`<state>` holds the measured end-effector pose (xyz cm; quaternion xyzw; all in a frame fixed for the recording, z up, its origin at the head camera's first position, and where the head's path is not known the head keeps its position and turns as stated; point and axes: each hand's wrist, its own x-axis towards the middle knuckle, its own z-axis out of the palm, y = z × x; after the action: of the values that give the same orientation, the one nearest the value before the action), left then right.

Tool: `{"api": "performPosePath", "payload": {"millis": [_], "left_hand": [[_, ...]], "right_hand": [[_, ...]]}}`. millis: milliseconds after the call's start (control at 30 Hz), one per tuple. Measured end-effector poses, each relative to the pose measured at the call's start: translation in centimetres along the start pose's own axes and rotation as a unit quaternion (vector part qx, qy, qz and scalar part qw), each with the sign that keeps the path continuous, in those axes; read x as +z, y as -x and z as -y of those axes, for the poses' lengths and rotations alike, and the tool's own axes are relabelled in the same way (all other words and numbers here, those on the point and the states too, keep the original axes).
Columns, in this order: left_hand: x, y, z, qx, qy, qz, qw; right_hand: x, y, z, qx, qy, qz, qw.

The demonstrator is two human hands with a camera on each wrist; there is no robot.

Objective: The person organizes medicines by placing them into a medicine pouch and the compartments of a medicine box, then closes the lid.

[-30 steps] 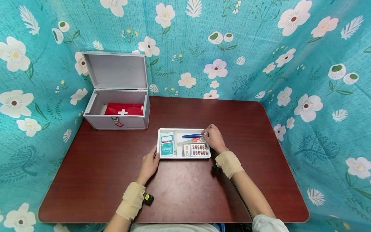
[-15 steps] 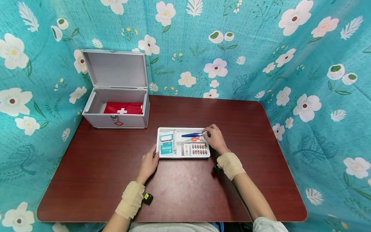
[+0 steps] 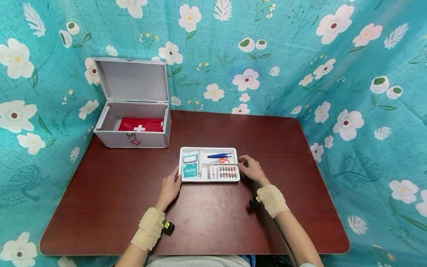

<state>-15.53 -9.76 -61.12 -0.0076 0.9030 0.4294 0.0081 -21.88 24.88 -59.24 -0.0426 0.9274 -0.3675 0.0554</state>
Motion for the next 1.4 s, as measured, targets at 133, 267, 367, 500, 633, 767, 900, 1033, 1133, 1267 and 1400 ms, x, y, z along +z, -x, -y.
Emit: {"api": "performPosePath", "payload": {"millis": [133, 267, 367, 500, 633, 767, 900, 1033, 1133, 1267, 1400], "left_hand": [[-0.5, -0.1, 0.0, -0.006, 0.005, -0.001, 1.0000], [-1.0, -0.4, -0.2, -0.014, 0.008, -0.002, 0.9999], [-1.6, -0.7, -0.5, -0.020, 0.019, -0.002, 0.9996], [-2.6, -1.4, -1.3, -0.014, 0.037, -0.009, 0.9992], [-3.6, -2.0, -1.9, -0.003, 0.031, -0.007, 0.9995], [-4.5, -2.6, -2.5, 0.007, 0.026, 0.012, 0.9996], [-6.3, -3.8, -3.0, 0.049, 0.015, 0.050, 0.9974], [-10.2, -5.5, -3.0, 0.098, -0.015, 0.052, 0.9937], [-14.6, -6.8, -2.8, 0.109, -0.054, 0.000, 0.9925], [-20.7, -8.4, -1.7, 0.089, -0.108, -0.080, 0.9868], [-24.9, -10.6, 0.1, 0.045, -0.140, -0.104, 0.9836]], "right_hand": [[0.5, 0.2, 0.7, 0.030, -0.036, 0.034, 0.9983], [1.0, 0.0, 1.6, 0.026, -0.034, 0.021, 0.9989], [0.9, -0.1, 2.3, 0.016, -0.037, 0.001, 0.9992], [0.3, -0.5, 3.5, 0.011, -0.051, -0.018, 0.9985], [-0.3, -1.1, 4.3, 0.020, -0.036, -0.023, 0.9989], [-0.9, -1.1, 4.8, 0.040, -0.018, -0.024, 0.9988], [-1.7, -0.6, 5.1, 0.052, -0.018, -0.042, 0.9976], [-2.5, 0.2, 4.9, 0.062, -0.022, -0.052, 0.9965], [-3.0, 0.8, 4.4, 0.074, -0.014, -0.051, 0.9959], [-3.7, 1.5, 3.4, 0.086, -0.002, -0.055, 0.9948], [-4.8, 2.1, 2.6, 0.088, -0.003, -0.064, 0.9941]]}}
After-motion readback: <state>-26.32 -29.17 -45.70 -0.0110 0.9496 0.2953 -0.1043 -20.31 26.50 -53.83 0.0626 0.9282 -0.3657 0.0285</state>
